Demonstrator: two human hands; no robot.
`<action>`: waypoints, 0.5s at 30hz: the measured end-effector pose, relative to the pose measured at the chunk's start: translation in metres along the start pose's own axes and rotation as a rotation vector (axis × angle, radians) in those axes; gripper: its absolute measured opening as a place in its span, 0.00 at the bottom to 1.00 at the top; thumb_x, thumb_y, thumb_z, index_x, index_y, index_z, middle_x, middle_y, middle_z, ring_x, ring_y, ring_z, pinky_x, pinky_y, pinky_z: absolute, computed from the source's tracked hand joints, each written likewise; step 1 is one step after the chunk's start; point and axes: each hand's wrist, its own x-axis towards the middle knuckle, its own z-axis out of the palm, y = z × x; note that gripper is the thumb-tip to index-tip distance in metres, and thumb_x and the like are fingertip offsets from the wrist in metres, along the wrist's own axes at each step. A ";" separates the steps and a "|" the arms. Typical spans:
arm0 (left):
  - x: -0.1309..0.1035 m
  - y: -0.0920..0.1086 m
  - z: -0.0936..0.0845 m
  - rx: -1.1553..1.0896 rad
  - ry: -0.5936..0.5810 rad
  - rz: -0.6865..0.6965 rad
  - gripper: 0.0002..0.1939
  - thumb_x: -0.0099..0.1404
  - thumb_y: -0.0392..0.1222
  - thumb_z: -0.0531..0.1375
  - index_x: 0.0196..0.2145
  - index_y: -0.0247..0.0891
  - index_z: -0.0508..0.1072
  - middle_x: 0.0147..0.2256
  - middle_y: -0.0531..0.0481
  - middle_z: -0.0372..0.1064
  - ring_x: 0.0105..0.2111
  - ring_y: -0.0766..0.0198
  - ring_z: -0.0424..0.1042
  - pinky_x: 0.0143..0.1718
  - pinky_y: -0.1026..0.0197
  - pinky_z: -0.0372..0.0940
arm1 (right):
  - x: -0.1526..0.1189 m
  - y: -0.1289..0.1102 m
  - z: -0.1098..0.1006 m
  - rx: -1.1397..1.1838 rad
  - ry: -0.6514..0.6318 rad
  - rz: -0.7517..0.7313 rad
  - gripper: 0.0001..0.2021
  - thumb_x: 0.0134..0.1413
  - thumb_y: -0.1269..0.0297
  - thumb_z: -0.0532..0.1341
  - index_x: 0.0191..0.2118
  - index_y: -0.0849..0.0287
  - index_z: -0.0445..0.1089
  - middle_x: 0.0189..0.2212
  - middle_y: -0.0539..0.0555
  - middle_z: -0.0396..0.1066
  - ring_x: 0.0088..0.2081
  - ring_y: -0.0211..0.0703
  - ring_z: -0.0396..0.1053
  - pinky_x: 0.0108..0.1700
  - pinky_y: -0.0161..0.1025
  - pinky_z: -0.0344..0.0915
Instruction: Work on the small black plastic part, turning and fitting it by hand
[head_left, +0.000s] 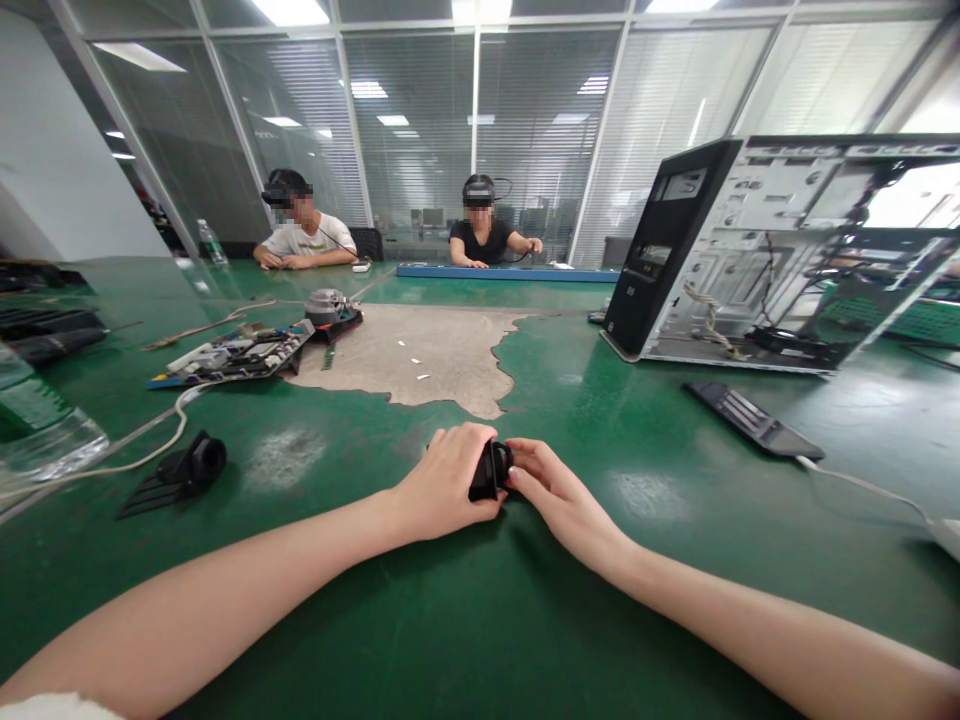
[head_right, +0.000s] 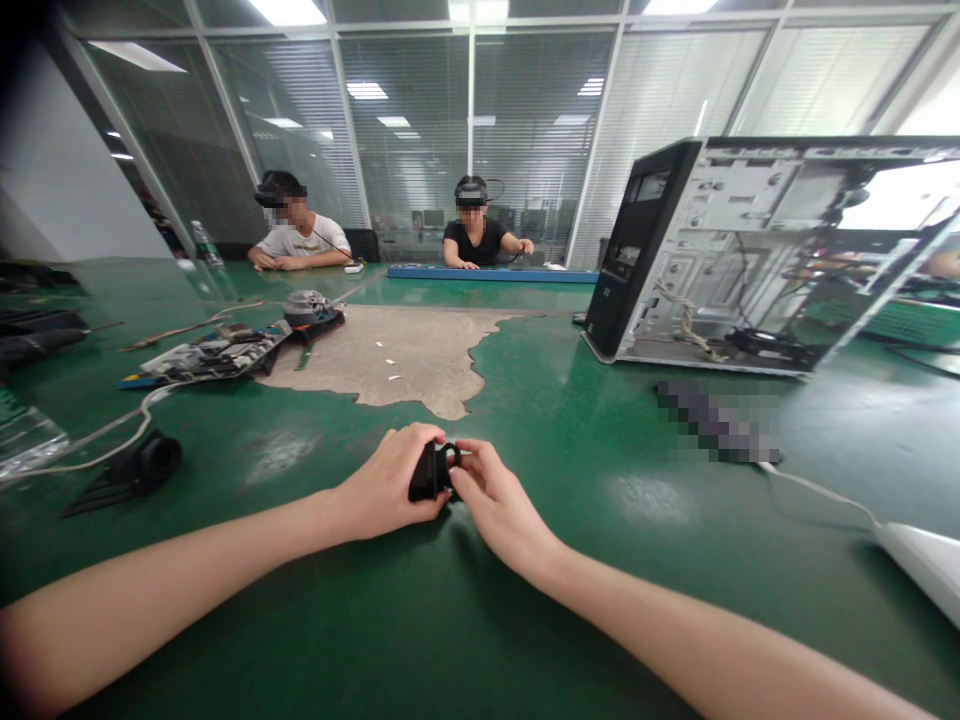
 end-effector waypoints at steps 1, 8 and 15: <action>0.000 0.000 0.000 0.004 0.005 0.007 0.25 0.51 0.43 0.57 0.46 0.37 0.53 0.42 0.43 0.60 0.41 0.53 0.62 0.39 0.52 0.57 | -0.003 -0.002 0.001 -0.034 -0.022 -0.048 0.14 0.55 0.65 0.50 0.48 0.56 0.55 0.43 0.54 0.66 0.47 0.41 0.64 0.52 0.43 0.59; 0.000 0.001 -0.001 -0.004 -0.014 0.041 0.26 0.52 0.44 0.58 0.46 0.37 0.52 0.42 0.43 0.60 0.42 0.52 0.61 0.40 0.52 0.56 | -0.001 0.002 -0.003 -0.049 0.032 -0.044 0.13 0.53 0.66 0.53 0.46 0.57 0.59 0.43 0.55 0.67 0.47 0.43 0.64 0.51 0.45 0.60; 0.001 0.002 -0.001 -0.041 -0.028 0.032 0.26 0.52 0.43 0.58 0.47 0.38 0.53 0.42 0.44 0.60 0.41 0.54 0.62 0.41 0.52 0.56 | 0.004 -0.003 -0.004 0.237 -0.032 0.148 0.13 0.49 0.63 0.57 0.42 0.59 0.63 0.36 0.54 0.69 0.38 0.42 0.69 0.47 0.47 0.63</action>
